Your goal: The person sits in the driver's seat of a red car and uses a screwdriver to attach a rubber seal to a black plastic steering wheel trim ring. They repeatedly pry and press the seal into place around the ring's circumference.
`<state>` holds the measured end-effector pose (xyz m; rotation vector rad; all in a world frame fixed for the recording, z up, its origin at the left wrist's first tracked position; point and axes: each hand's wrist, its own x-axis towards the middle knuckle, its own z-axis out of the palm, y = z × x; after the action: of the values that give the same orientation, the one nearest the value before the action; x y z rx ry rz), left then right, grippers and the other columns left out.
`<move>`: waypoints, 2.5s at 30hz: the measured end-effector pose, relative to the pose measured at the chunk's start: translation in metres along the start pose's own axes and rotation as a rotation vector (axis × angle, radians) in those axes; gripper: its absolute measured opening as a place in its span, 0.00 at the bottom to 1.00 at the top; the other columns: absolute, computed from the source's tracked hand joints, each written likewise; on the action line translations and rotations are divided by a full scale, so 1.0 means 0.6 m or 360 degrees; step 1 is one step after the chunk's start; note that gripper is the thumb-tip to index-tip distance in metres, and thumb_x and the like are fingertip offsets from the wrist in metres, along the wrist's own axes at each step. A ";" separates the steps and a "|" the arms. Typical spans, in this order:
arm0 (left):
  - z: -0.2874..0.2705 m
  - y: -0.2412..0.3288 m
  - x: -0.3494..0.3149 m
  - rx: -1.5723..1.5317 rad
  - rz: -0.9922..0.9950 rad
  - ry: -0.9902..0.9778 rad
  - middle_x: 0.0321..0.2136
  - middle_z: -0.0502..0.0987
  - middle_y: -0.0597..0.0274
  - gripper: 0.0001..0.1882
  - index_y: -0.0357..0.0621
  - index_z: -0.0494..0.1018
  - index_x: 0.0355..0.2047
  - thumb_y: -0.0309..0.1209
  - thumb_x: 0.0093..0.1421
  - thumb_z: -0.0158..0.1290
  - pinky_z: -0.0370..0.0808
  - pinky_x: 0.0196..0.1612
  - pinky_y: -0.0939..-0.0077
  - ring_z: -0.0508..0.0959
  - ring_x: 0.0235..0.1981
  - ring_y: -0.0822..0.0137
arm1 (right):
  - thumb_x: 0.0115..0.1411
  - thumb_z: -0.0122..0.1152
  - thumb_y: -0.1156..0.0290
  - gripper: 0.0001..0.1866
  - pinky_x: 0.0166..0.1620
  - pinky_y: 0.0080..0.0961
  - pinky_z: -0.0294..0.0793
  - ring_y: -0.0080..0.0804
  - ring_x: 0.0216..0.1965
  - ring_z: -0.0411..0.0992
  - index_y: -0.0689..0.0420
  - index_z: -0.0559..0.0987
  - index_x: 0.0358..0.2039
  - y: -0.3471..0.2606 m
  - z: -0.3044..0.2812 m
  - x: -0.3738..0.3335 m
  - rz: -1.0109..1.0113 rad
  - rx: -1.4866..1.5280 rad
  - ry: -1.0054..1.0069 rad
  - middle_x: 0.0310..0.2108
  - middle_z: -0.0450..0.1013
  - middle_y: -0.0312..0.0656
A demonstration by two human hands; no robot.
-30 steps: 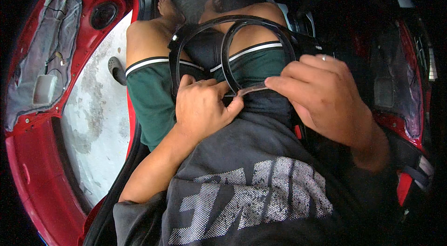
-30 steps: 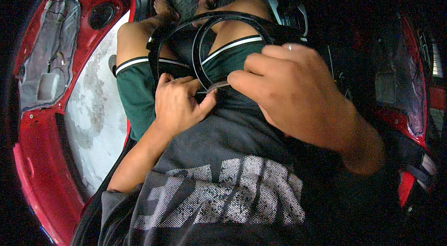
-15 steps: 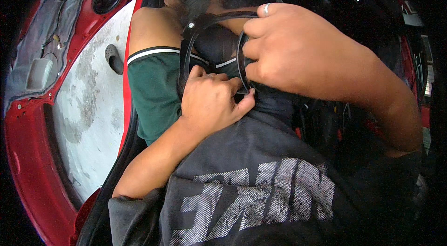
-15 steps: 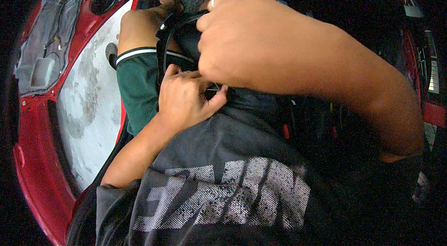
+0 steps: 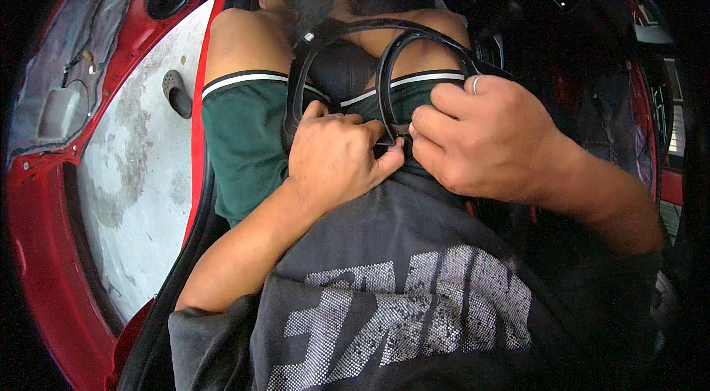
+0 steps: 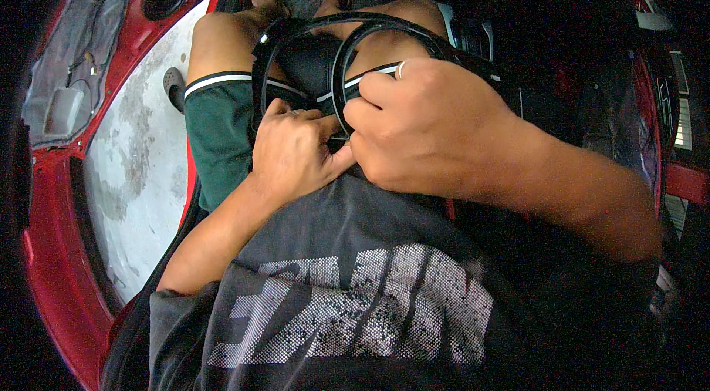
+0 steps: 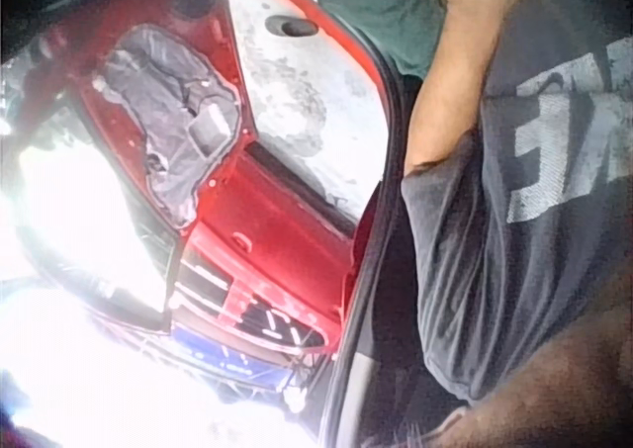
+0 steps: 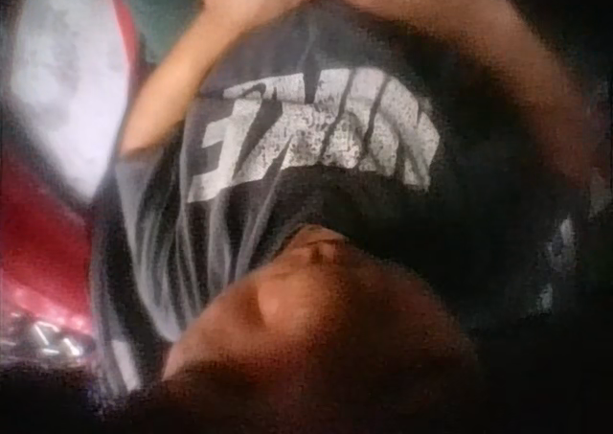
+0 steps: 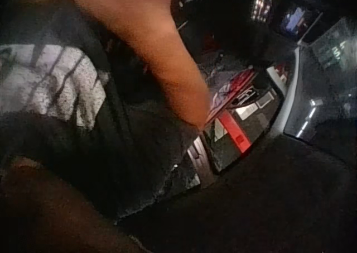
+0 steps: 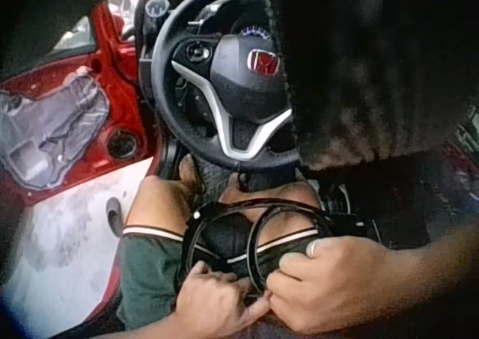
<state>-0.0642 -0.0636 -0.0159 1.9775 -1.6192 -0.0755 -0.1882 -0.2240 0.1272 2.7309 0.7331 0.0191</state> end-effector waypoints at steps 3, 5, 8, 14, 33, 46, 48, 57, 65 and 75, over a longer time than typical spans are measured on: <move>0.001 -0.002 -0.003 0.0016 0.0026 -0.0061 0.20 0.83 0.54 0.24 0.44 0.84 0.23 0.52 0.62 0.60 0.74 0.40 0.59 0.83 0.22 0.55 | 0.54 0.66 0.66 0.04 0.32 0.26 0.70 0.27 0.32 0.74 0.50 0.81 0.26 -0.011 -0.009 -0.004 0.0021 -0.0021 -0.0085 0.28 0.72 0.31; 0.005 -0.003 -0.004 0.0030 0.0024 -0.0082 0.20 0.83 0.54 0.25 0.44 0.84 0.23 0.54 0.63 0.60 0.75 0.40 0.59 0.83 0.22 0.55 | 0.52 0.66 0.63 0.06 0.31 0.31 0.73 0.30 0.32 0.77 0.49 0.84 0.22 -0.020 -0.014 0.000 0.0012 -0.0005 -0.0163 0.26 0.76 0.33; 0.012 -0.007 -0.004 0.0065 0.0019 -0.0092 0.20 0.83 0.53 0.27 0.45 0.84 0.23 0.57 0.64 0.59 0.76 0.41 0.58 0.84 0.23 0.55 | 0.51 0.66 0.62 0.08 0.31 0.33 0.76 0.33 0.32 0.80 0.49 0.86 0.21 -0.030 -0.023 0.015 0.0002 0.0042 -0.0316 0.24 0.80 0.36; 0.020 -0.016 -0.007 0.0077 0.0046 -0.0027 0.21 0.84 0.54 0.29 0.46 0.84 0.23 0.59 0.65 0.58 0.76 0.41 0.58 0.85 0.24 0.55 | 0.54 0.67 0.65 0.05 0.32 0.31 0.75 0.31 0.32 0.80 0.51 0.84 0.25 -0.007 -0.035 0.029 0.0022 0.0185 -0.0296 0.27 0.80 0.35; 0.009 -0.011 0.002 -0.0051 0.0033 -0.0070 0.20 0.79 0.58 0.25 0.45 0.80 0.21 0.53 0.65 0.62 0.70 0.40 0.56 0.80 0.23 0.52 | 0.57 0.75 0.72 0.12 0.36 0.39 0.77 0.43 0.32 0.79 0.55 0.85 0.42 -0.011 -0.031 -0.081 0.1029 0.0623 0.0130 0.32 0.81 0.41; 0.010 -0.005 0.005 0.0023 0.0039 -0.0139 0.22 0.81 0.57 0.21 0.47 0.85 0.28 0.52 0.64 0.63 0.73 0.43 0.56 0.82 0.25 0.52 | 0.59 0.76 0.67 0.13 0.38 0.38 0.81 0.47 0.34 0.83 0.55 0.85 0.43 -0.106 0.122 -0.052 0.1648 0.1528 0.0638 0.35 0.82 0.47; 0.006 -0.002 0.005 0.0044 0.0042 -0.0175 0.23 0.81 0.57 0.21 0.47 0.86 0.31 0.52 0.64 0.64 0.74 0.43 0.55 0.83 0.26 0.52 | 0.59 0.75 0.68 0.11 0.37 0.38 0.81 0.46 0.34 0.83 0.55 0.85 0.42 -0.109 0.123 -0.051 0.1703 0.1499 0.0565 0.34 0.83 0.46; 0.007 -0.001 0.004 0.0054 0.0042 -0.0128 0.20 0.80 0.56 0.23 0.46 0.81 0.22 0.51 0.64 0.64 0.73 0.42 0.55 0.82 0.25 0.51 | 0.59 0.76 0.72 0.13 0.38 0.36 0.82 0.42 0.34 0.85 0.57 0.86 0.45 -0.141 0.133 -0.091 0.1471 0.1153 0.0869 0.37 0.85 0.45; -0.033 0.008 0.013 -0.0177 -0.0059 -0.0151 0.18 0.79 0.52 0.24 0.41 0.80 0.22 0.50 0.64 0.65 0.74 0.40 0.55 0.81 0.23 0.47 | 0.66 0.67 0.70 0.19 0.38 0.20 0.70 0.19 0.31 0.68 0.60 0.78 0.55 -0.207 0.113 -0.182 0.2134 0.1438 0.1358 0.32 0.72 0.30; -0.152 0.013 0.051 -0.2256 -0.1166 -0.0755 0.17 0.66 0.71 0.31 0.41 0.79 0.35 0.57 0.78 0.43 0.66 0.23 0.77 0.64 0.16 0.71 | 0.82 0.49 0.56 0.22 0.35 0.26 0.60 0.20 0.28 0.57 0.63 0.76 0.59 -0.087 -0.075 -0.343 0.1899 0.1122 0.2665 0.26 0.60 0.30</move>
<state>-0.0272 -0.0565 0.0733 1.2173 -0.5033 -1.5578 -0.3964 -0.2690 0.1680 2.5781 -0.9984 2.7779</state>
